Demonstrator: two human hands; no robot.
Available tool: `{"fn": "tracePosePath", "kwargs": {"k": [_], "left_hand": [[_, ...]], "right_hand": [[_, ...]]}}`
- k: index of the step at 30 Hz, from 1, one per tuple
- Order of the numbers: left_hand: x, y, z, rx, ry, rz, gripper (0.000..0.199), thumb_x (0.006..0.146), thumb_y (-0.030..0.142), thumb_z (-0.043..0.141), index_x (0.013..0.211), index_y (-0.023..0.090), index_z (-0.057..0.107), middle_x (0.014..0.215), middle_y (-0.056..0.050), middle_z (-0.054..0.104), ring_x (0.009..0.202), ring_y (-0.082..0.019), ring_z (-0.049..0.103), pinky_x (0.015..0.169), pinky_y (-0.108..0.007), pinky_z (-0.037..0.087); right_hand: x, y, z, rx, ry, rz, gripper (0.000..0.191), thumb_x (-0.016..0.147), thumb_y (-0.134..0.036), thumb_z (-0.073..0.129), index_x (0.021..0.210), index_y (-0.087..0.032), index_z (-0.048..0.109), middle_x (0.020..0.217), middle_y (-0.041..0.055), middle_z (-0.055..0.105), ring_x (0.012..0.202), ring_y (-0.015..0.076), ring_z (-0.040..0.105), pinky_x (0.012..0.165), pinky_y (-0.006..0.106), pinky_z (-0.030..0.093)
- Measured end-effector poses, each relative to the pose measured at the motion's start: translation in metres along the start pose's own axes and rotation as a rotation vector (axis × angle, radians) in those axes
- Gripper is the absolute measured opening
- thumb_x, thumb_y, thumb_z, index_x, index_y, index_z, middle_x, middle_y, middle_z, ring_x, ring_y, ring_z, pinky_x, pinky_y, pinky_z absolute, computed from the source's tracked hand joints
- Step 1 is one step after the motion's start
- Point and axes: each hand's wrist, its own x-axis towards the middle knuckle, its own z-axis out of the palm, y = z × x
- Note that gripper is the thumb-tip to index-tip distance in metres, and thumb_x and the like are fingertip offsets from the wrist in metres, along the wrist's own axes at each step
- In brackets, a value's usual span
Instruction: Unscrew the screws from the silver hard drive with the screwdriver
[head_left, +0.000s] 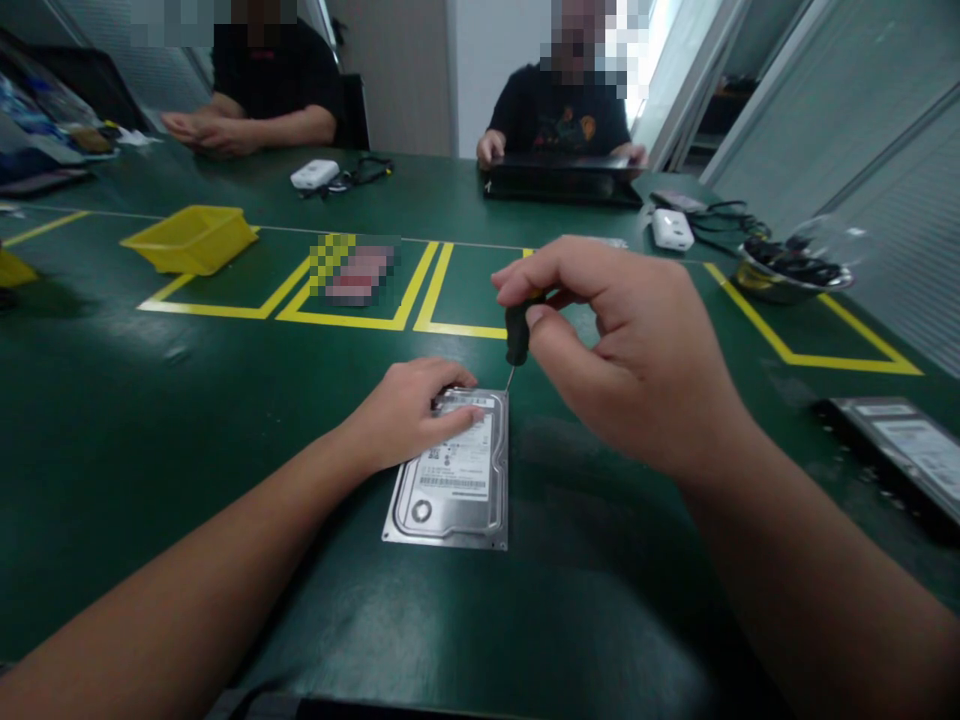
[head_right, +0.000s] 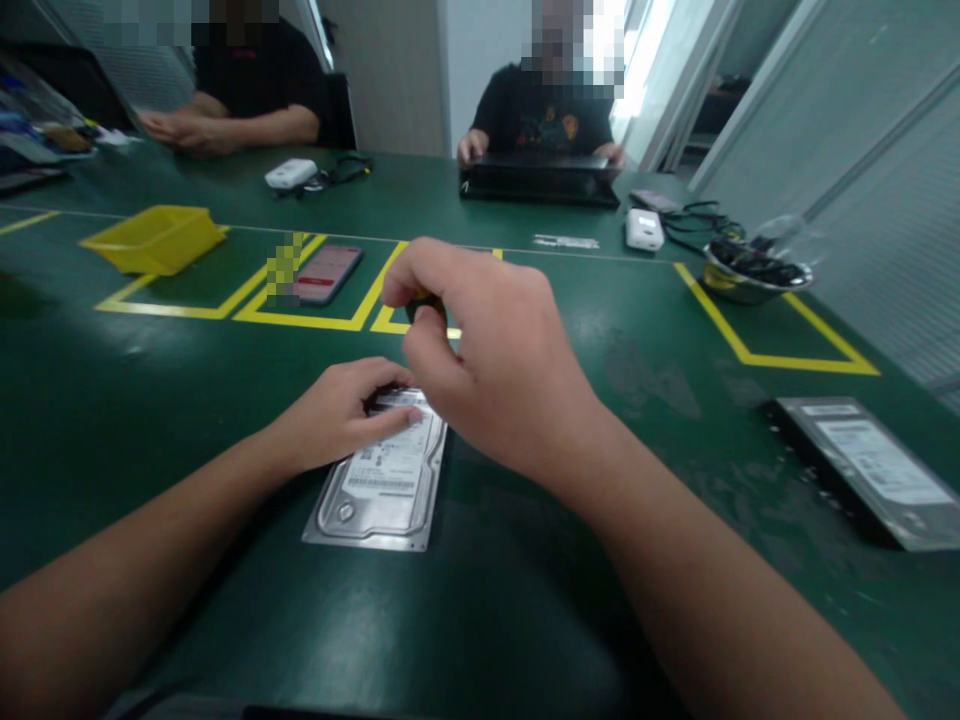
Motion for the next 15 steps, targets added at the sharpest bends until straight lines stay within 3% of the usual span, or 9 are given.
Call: {"fn": "tracePosePath", "kwargs": {"k": [15], "left_hand": [[0.0027, -0.0007, 0.0016, 0.078, -0.031, 0.048, 0.033, 0.092, 0.044, 0.052, 0.107, 0.018, 0.065, 0.101, -0.006, 0.069, 0.093, -0.022, 0.061, 0.080, -0.033, 0.044]], "right_hand": [[-0.0012, 0.0000, -0.0020, -0.087, -0.062, -0.045, 0.019, 0.087, -0.016, 0.052, 0.099, -0.020, 0.065, 0.096, 0.0033, 0.072, 0.087, 0.0197, 0.065, 0.078, 0.035, 0.049]]}}
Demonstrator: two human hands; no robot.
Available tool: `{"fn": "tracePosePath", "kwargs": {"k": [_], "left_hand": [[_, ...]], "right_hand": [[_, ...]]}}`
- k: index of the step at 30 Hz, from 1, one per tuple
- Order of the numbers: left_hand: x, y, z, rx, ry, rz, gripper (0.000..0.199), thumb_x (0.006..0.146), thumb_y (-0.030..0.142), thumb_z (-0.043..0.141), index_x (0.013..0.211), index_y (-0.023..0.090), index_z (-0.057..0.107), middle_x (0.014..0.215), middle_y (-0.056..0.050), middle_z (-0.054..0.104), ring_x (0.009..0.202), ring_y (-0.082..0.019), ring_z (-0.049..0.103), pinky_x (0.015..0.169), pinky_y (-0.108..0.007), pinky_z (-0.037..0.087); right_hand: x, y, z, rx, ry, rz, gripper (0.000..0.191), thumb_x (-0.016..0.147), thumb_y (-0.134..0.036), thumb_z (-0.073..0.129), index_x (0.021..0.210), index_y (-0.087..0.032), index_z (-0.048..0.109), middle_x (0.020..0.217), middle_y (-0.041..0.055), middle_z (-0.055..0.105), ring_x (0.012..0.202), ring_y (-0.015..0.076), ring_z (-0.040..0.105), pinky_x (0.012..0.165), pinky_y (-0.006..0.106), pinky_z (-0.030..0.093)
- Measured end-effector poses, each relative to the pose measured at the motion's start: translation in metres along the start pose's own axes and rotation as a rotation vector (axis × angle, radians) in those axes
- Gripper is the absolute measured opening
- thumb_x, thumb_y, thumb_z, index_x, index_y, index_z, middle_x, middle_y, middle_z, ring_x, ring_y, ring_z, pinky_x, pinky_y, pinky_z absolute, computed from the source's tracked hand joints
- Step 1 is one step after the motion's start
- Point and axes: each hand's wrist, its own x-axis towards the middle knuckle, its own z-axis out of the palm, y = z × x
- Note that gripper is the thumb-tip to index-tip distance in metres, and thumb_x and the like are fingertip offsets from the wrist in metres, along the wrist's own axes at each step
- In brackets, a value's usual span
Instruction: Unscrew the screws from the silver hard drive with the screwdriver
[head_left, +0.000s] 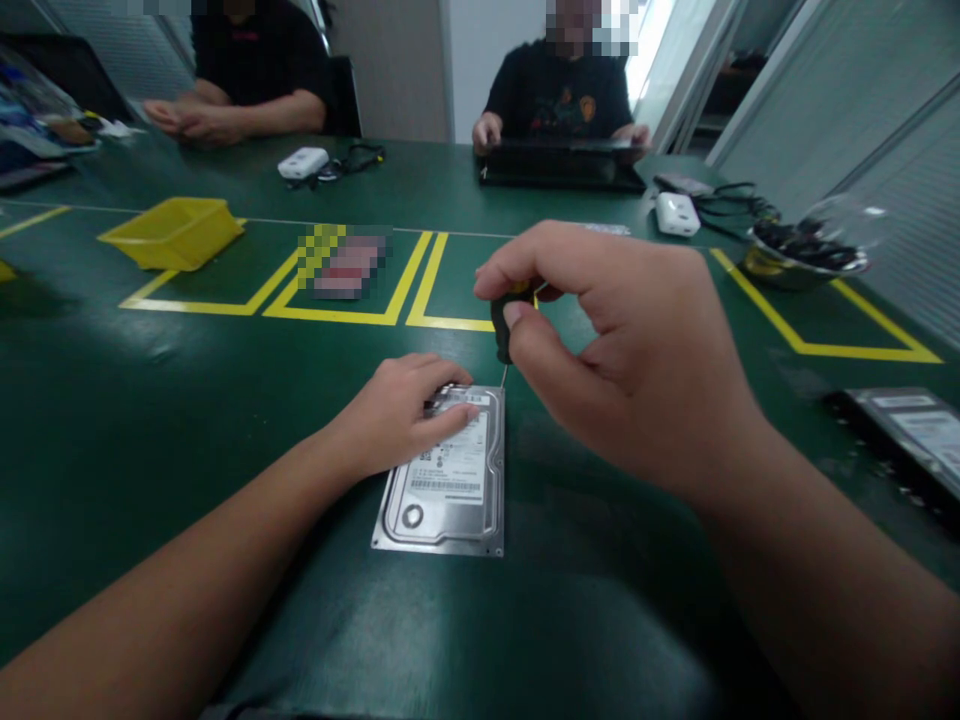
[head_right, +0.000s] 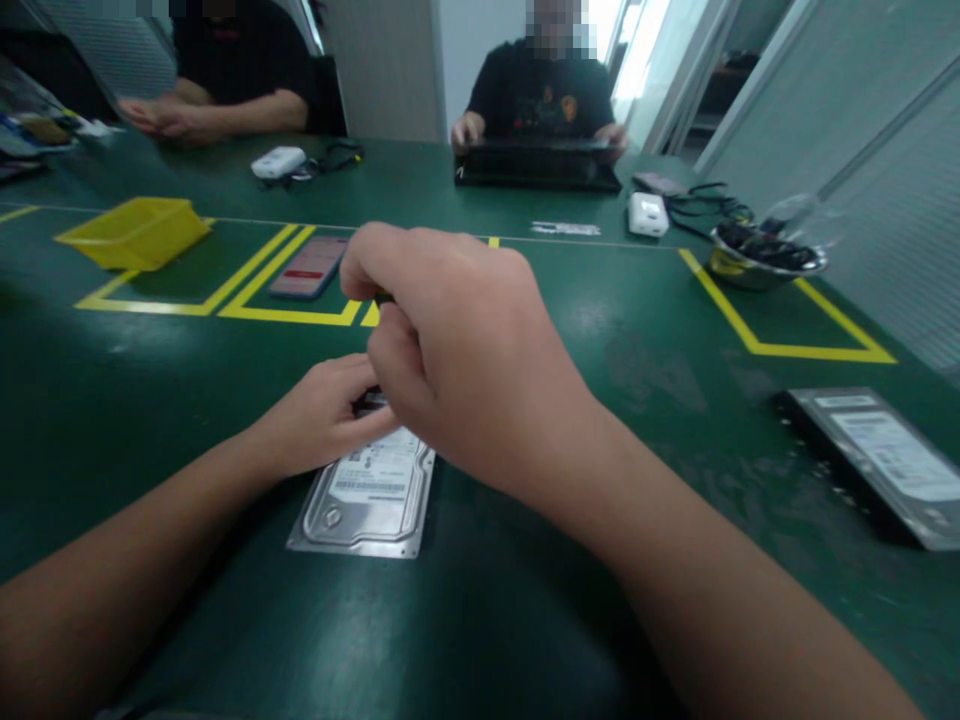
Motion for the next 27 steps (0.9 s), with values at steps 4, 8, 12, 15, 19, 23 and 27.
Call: {"fn": "tracePosePath", "kwargs": {"k": [4, 8, 12, 15, 19, 23, 27], "left_hand": [[0.0014, 0.0010, -0.0001, -0.039, 0.001, -0.023, 0.029, 0.091, 0.042, 0.055, 0.105, 0.018, 0.065, 0.099, -0.005, 0.069, 0.091, -0.021, 0.060, 0.079, -0.032, 0.043], [0.0024, 0.0006, 0.0000, -0.076, 0.001, -0.044, 0.029, 0.090, 0.042, 0.056, 0.105, 0.019, 0.066, 0.098, -0.004, 0.068, 0.090, -0.020, 0.060, 0.078, -0.032, 0.042], [0.0031, -0.0004, 0.0003, -0.103, 0.002, -0.063, 0.030, 0.089, 0.044, 0.057, 0.104, 0.019, 0.066, 0.099, -0.004, 0.068, 0.089, -0.020, 0.060, 0.080, -0.032, 0.042], [0.0035, -0.0002, 0.0002, -0.106, 0.005, -0.070, 0.029, 0.088, 0.043, 0.059, 0.103, 0.019, 0.067, 0.097, -0.004, 0.068, 0.089, -0.020, 0.061, 0.080, -0.033, 0.043], [0.0035, 0.0002, 0.0004, -0.116, 0.004, -0.081, 0.030, 0.088, 0.043, 0.059, 0.105, 0.020, 0.067, 0.100, -0.005, 0.069, 0.090, -0.020, 0.062, 0.081, -0.033, 0.044], [0.0034, -0.0005, 0.0011, -0.140, 0.003, -0.096, 0.030, 0.087, 0.044, 0.061, 0.104, 0.019, 0.067, 0.101, -0.004, 0.069, 0.092, -0.020, 0.062, 0.082, -0.033, 0.045], [0.0035, -0.0016, 0.0015, -0.159, 0.010, -0.098, 0.030, 0.086, 0.043, 0.062, 0.103, 0.020, 0.068, 0.100, -0.003, 0.069, 0.090, -0.019, 0.062, 0.081, -0.032, 0.045]], "right_hand": [[0.0014, -0.0010, -0.0007, -0.031, 0.005, 0.027, 0.018, 0.088, -0.017, 0.055, 0.098, -0.022, 0.068, 0.097, 0.0029, 0.073, 0.088, 0.0207, 0.066, 0.078, 0.036, 0.050], [0.0045, 0.0015, 0.0019, -0.053, 0.012, 0.029, 0.019, 0.089, -0.019, 0.058, 0.102, -0.021, 0.071, 0.102, 0.0040, 0.073, 0.095, 0.0219, 0.066, 0.080, 0.036, 0.050], [0.0060, 0.0054, 0.0043, -0.051, 0.034, 0.061, 0.021, 0.090, -0.023, 0.058, 0.106, -0.022, 0.072, 0.102, 0.0055, 0.071, 0.091, 0.0196, 0.064, 0.078, 0.033, 0.050], [0.0057, 0.0060, 0.0041, -0.070, 0.068, 0.079, 0.019, 0.092, -0.023, 0.055, 0.100, -0.022, 0.073, 0.097, 0.0060, 0.069, 0.088, 0.0187, 0.062, 0.077, 0.033, 0.049], [0.0044, 0.0069, 0.0033, -0.083, 0.075, 0.087, 0.015, 0.091, -0.027, 0.058, 0.091, -0.022, 0.071, 0.088, 0.0051, 0.067, 0.083, 0.0183, 0.061, 0.075, 0.034, 0.048], [0.0030, 0.0087, 0.0034, -0.069, 0.118, 0.117, 0.015, 0.088, -0.032, 0.062, 0.097, -0.021, 0.065, 0.088, 0.0041, 0.066, 0.078, 0.0173, 0.061, 0.071, 0.033, 0.047], [0.0027, 0.0085, 0.0016, -0.064, 0.131, 0.122, 0.012, 0.086, -0.029, 0.062, 0.093, -0.019, 0.064, 0.083, 0.0037, 0.068, 0.070, 0.0161, 0.061, 0.067, 0.032, 0.047]]}}
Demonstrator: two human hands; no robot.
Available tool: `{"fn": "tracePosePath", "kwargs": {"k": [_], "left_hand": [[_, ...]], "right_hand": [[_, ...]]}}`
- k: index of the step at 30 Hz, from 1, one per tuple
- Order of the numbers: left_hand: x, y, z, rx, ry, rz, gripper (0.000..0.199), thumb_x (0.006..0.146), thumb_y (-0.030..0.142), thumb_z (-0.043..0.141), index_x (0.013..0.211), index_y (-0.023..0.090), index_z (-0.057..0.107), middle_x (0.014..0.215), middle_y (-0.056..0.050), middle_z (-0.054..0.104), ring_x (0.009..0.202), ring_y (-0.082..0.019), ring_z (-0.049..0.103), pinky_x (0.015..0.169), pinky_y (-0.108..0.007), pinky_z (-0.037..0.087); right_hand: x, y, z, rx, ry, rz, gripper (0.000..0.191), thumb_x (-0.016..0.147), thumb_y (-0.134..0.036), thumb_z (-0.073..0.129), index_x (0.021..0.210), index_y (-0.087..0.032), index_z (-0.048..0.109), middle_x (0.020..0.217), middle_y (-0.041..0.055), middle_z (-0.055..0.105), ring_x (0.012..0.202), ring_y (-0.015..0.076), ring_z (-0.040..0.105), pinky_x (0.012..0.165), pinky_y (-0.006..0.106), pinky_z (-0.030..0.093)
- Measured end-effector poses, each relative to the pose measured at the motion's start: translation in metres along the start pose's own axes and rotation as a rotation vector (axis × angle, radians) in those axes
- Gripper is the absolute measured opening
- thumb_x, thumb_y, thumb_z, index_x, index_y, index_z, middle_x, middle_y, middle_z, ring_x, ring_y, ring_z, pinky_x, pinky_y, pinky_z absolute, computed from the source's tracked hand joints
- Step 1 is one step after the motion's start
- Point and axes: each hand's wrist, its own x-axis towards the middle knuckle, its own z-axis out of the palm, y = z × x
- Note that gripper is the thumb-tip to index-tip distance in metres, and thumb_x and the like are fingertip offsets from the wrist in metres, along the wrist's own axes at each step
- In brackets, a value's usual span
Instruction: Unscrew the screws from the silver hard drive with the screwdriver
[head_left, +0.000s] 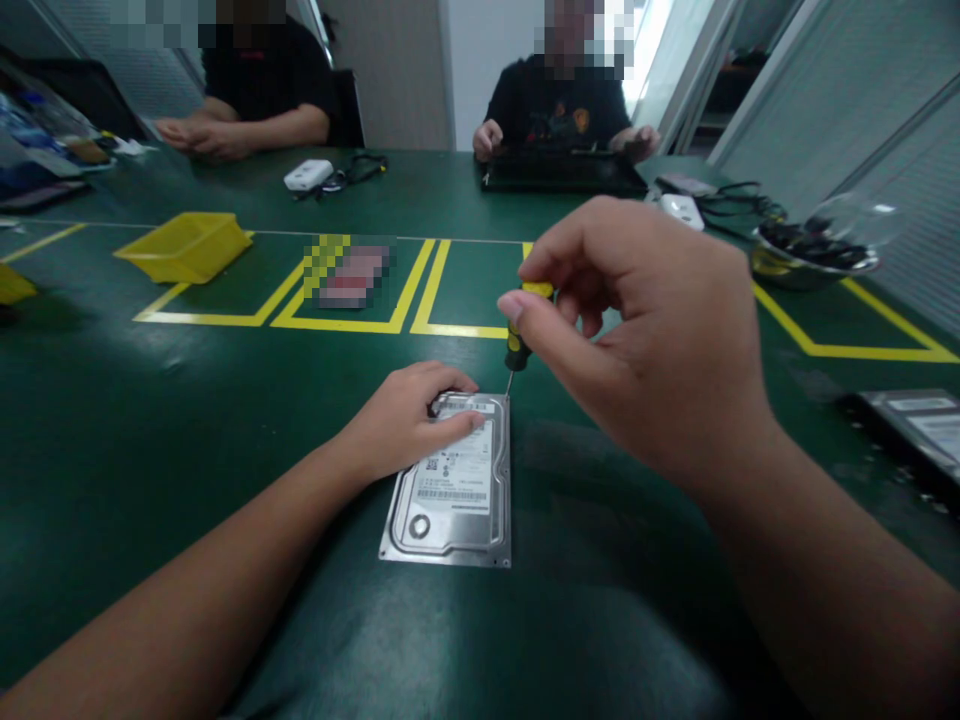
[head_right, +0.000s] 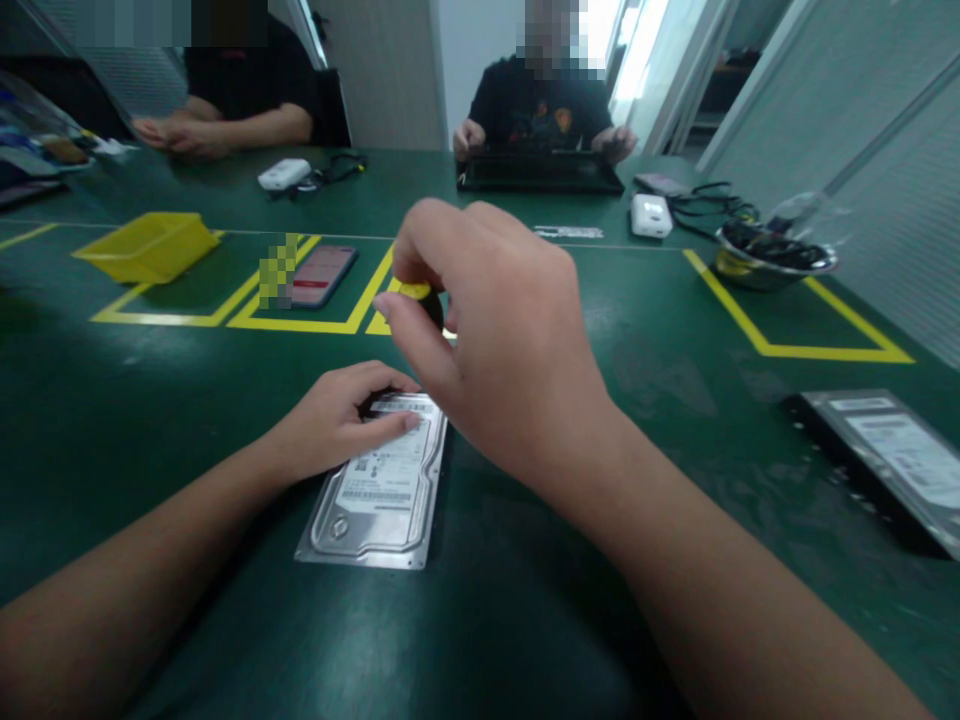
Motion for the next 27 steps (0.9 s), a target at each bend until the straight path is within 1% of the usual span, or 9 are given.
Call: {"fn": "tracePosePath", "kwargs": {"k": [2, 5, 8, 10, 13, 16, 20, 23, 27], "left_hand": [[0.0000, -0.0003, -0.0001, -0.002, 0.000, 0.000, 0.029, 0.086, 0.042, 0.062, 0.104, 0.020, 0.068, 0.100, -0.003, 0.069, 0.090, -0.019, 0.062, 0.080, -0.032, 0.045], [0.0001, -0.0003, -0.0002, -0.003, 0.000, -0.003, 0.029, 0.086, 0.042, 0.062, 0.104, 0.020, 0.068, 0.100, -0.004, 0.069, 0.090, -0.019, 0.062, 0.080, -0.032, 0.045], [0.0004, 0.0000, -0.0003, -0.006, 0.003, -0.001, 0.029, 0.086, 0.042, 0.062, 0.103, 0.020, 0.068, 0.099, -0.004, 0.069, 0.089, -0.019, 0.062, 0.079, -0.032, 0.045], [0.0005, 0.0002, -0.0005, -0.008, 0.004, -0.001, 0.028, 0.086, 0.042, 0.062, 0.103, 0.020, 0.068, 0.099, -0.004, 0.069, 0.088, -0.019, 0.062, 0.079, -0.032, 0.045], [0.0001, 0.0002, -0.0011, -0.008, -0.004, -0.006, 0.029, 0.087, 0.042, 0.061, 0.103, 0.020, 0.069, 0.098, -0.004, 0.068, 0.088, -0.019, 0.062, 0.079, -0.033, 0.045], [-0.0005, 0.0001, -0.0016, -0.011, -0.009, -0.005, 0.029, 0.087, 0.043, 0.061, 0.104, 0.021, 0.068, 0.099, -0.003, 0.068, 0.089, -0.019, 0.061, 0.079, -0.033, 0.044], [-0.0007, 0.0003, -0.0016, -0.017, -0.014, -0.007, 0.029, 0.088, 0.044, 0.061, 0.103, 0.021, 0.068, 0.098, -0.002, 0.067, 0.088, -0.018, 0.061, 0.079, -0.032, 0.043], [-0.0008, 0.0005, -0.0016, -0.029, -0.015, -0.012, 0.028, 0.087, 0.043, 0.061, 0.103, 0.020, 0.068, 0.098, -0.002, 0.067, 0.089, -0.018, 0.060, 0.078, -0.032, 0.043], [-0.0005, 0.0005, -0.0014, -0.023, -0.011, -0.014, 0.029, 0.087, 0.043, 0.061, 0.103, 0.020, 0.068, 0.099, -0.002, 0.067, 0.090, -0.019, 0.060, 0.080, -0.032, 0.043]], "right_hand": [[0.0003, -0.0006, -0.0019, -0.004, -0.012, -0.015, 0.009, 0.087, -0.025, 0.060, 0.092, -0.020, 0.066, 0.081, 0.0030, 0.068, 0.069, 0.0161, 0.061, 0.067, 0.032, 0.047], [0.0008, -0.0014, -0.0040, 0.019, -0.025, -0.010, 0.013, 0.087, -0.020, 0.058, 0.094, -0.020, 0.068, 0.078, 0.0026, 0.069, 0.068, 0.0161, 0.061, 0.067, 0.032, 0.046], [0.0014, -0.0018, -0.0042, 0.015, -0.013, 0.003, 0.013, 0.089, -0.024, 0.056, 0.089, -0.020, 0.069, 0.080, 0.0035, 0.068, 0.070, 0.0164, 0.060, 0.066, 0.032, 0.046], [0.0020, -0.0021, -0.0041, 0.011, -0.025, 0.007, 0.014, 0.089, -0.025, 0.057, 0.090, -0.020, 0.069, 0.083, 0.0038, 0.068, 0.071, 0.0164, 0.060, 0.066, 0.032, 0.046], [0.0028, -0.0028, -0.0057, 0.024, -0.046, 0.014, 0.014, 0.087, -0.020, 0.058, 0.094, -0.020, 0.070, 0.082, 0.0034, 0.069, 0.069, 0.0161, 0.060, 0.066, 0.032, 0.045], [0.0032, -0.0039, -0.0086, 0.013, -0.043, 0.008, 0.014, 0.086, -0.018, 0.058, 0.092, -0.019, 0.070, 0.082, 0.0036, 0.070, 0.069, 0.0168, 0.061, 0.066, 0.033, 0.044], [0.0032, -0.0049, -0.0101, -0.024, -0.065, -0.001, 0.011, 0.088, -0.023, 0.059, 0.087, -0.021, 0.069, 0.081, 0.0036, 0.069, 0.071, 0.0178, 0.060, 0.066, 0.034, 0.043], [0.0029, -0.0039, -0.0079, -0.051, -0.063, 0.002, 0.011, 0.088, -0.029, 0.061, 0.085, -0.021, 0.069, 0.080, 0.0040, 0.068, 0.069, 0.0172, 0.058, 0.064, 0.033, 0.042], [0.0025, -0.0015, -0.0043, -0.079, -0.025, 0.019, 0.022, 0.086, -0.040, 0.066, 0.079, -0.020, 0.067, 0.075, 0.0042, 0.065, 0.065, 0.0163, 0.055, 0.060, 0.033, 0.038]]}}
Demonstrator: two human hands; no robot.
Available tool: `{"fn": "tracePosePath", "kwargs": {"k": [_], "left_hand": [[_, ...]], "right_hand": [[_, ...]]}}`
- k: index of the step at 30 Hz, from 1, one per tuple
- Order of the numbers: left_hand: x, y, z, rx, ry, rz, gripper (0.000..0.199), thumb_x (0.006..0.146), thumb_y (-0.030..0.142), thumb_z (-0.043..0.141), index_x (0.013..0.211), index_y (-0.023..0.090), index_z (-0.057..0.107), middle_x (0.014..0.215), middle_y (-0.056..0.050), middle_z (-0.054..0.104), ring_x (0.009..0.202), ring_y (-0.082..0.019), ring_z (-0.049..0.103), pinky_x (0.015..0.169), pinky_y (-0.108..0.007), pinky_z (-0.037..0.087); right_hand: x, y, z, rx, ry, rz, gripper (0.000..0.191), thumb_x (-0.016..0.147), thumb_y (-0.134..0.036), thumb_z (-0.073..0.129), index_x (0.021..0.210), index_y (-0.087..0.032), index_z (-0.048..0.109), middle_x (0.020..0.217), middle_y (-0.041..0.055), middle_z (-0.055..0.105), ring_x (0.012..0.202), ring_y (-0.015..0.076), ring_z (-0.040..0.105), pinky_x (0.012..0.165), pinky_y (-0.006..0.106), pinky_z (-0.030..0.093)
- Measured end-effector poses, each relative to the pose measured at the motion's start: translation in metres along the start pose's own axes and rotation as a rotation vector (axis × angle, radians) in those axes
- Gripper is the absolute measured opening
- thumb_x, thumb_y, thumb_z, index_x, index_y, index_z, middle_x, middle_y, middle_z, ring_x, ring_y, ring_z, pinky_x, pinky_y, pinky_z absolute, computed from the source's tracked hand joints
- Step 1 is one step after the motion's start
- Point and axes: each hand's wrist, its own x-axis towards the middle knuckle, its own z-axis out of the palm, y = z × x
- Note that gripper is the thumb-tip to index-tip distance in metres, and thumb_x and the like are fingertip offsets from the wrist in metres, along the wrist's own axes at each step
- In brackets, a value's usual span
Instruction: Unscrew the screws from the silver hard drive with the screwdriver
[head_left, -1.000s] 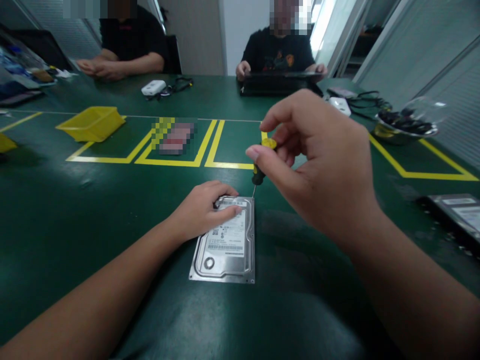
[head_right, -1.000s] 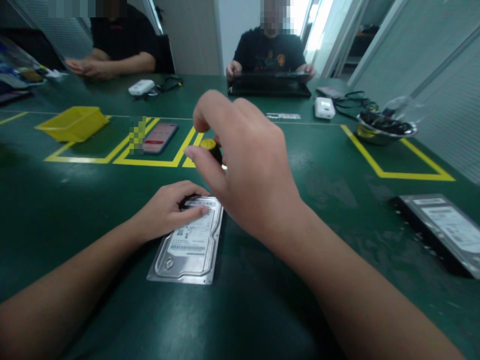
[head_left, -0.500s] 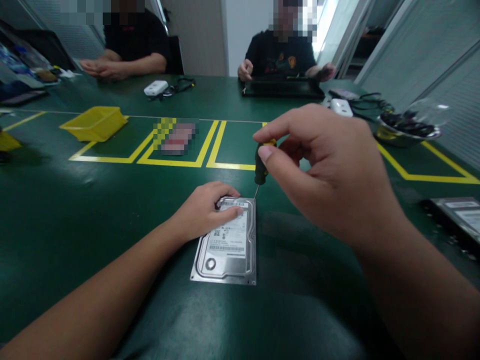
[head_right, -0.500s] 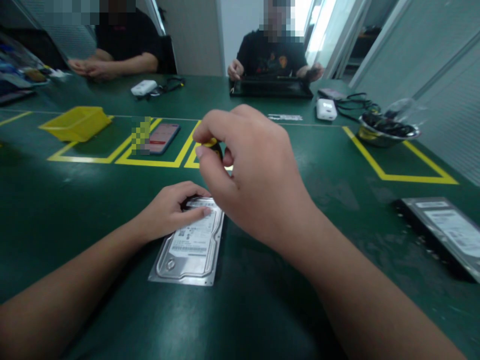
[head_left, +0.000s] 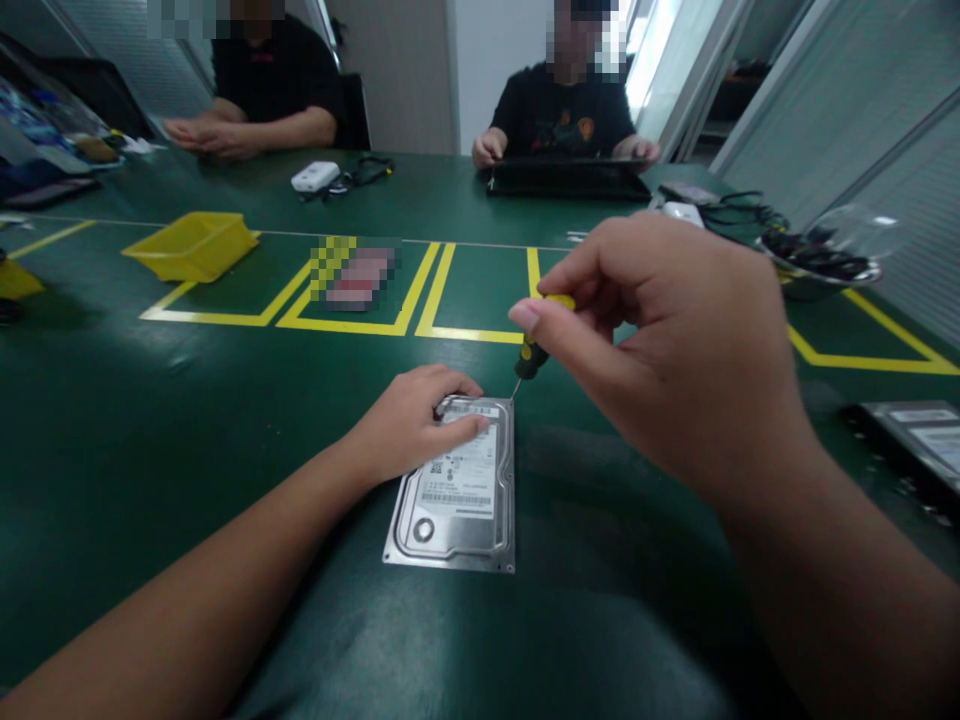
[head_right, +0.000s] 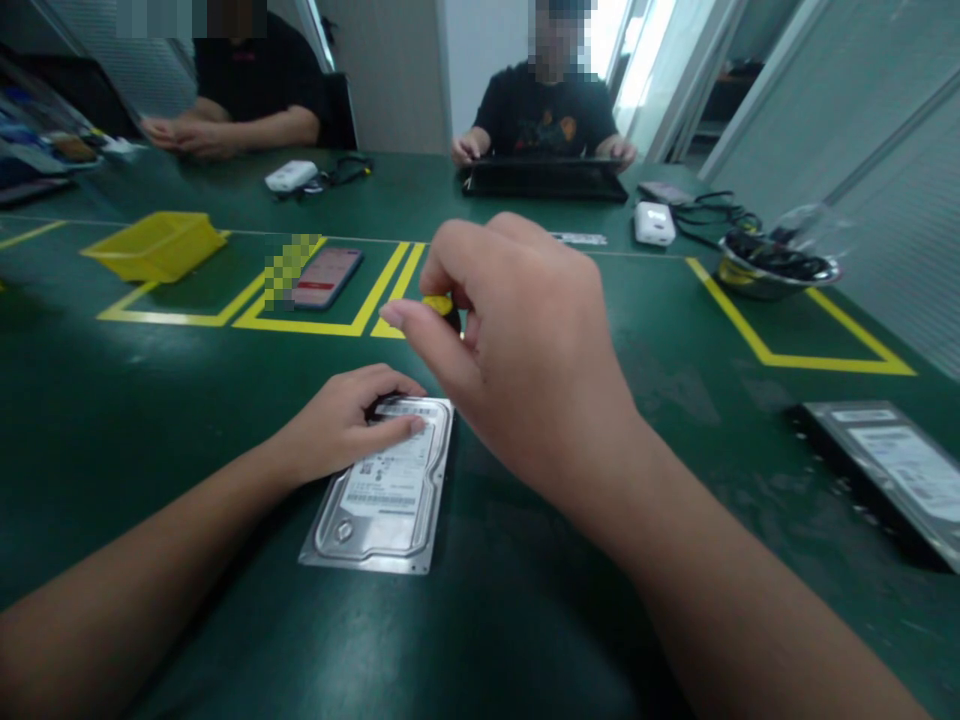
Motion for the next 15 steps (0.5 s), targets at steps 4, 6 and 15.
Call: {"fn": "tracePosePath", "kwargs": {"k": [4, 6, 15], "left_hand": [[0.0003, -0.0001, 0.0006, 0.009, 0.001, 0.002, 0.026, 0.086, 0.040, 0.062, 0.102, 0.020, 0.068, 0.097, -0.002, 0.067, 0.090, -0.018, 0.060, 0.079, -0.031, 0.042], [0.0001, -0.0005, 0.0009, 0.011, 0.004, 0.001, 0.026, 0.086, 0.040, 0.062, 0.101, 0.020, 0.068, 0.097, -0.002, 0.067, 0.090, -0.018, 0.060, 0.079, -0.031, 0.042], [-0.0006, -0.0028, 0.0004, 0.019, 0.003, 0.006, 0.027, 0.087, 0.042, 0.061, 0.102, 0.021, 0.068, 0.097, -0.002, 0.067, 0.090, -0.018, 0.060, 0.079, -0.031, 0.043]], "right_hand": [[0.0006, 0.0014, 0.0007, -0.049, 0.005, -0.009, 0.023, 0.086, -0.041, 0.065, 0.079, -0.019, 0.068, 0.076, 0.0044, 0.066, 0.069, 0.0174, 0.058, 0.060, 0.033, 0.038], [0.0013, 0.0014, -0.0002, -0.035, -0.005, -0.034, 0.016, 0.087, -0.034, 0.064, 0.084, -0.019, 0.070, 0.081, 0.0041, 0.069, 0.073, 0.0178, 0.061, 0.064, 0.033, 0.042], [0.0028, 0.0015, -0.0074, 0.111, -0.037, -0.007, 0.024, 0.084, -0.011, 0.058, 0.100, -0.021, 0.074, 0.100, 0.0025, 0.076, 0.091, 0.0191, 0.071, 0.085, 0.033, 0.054]]}}
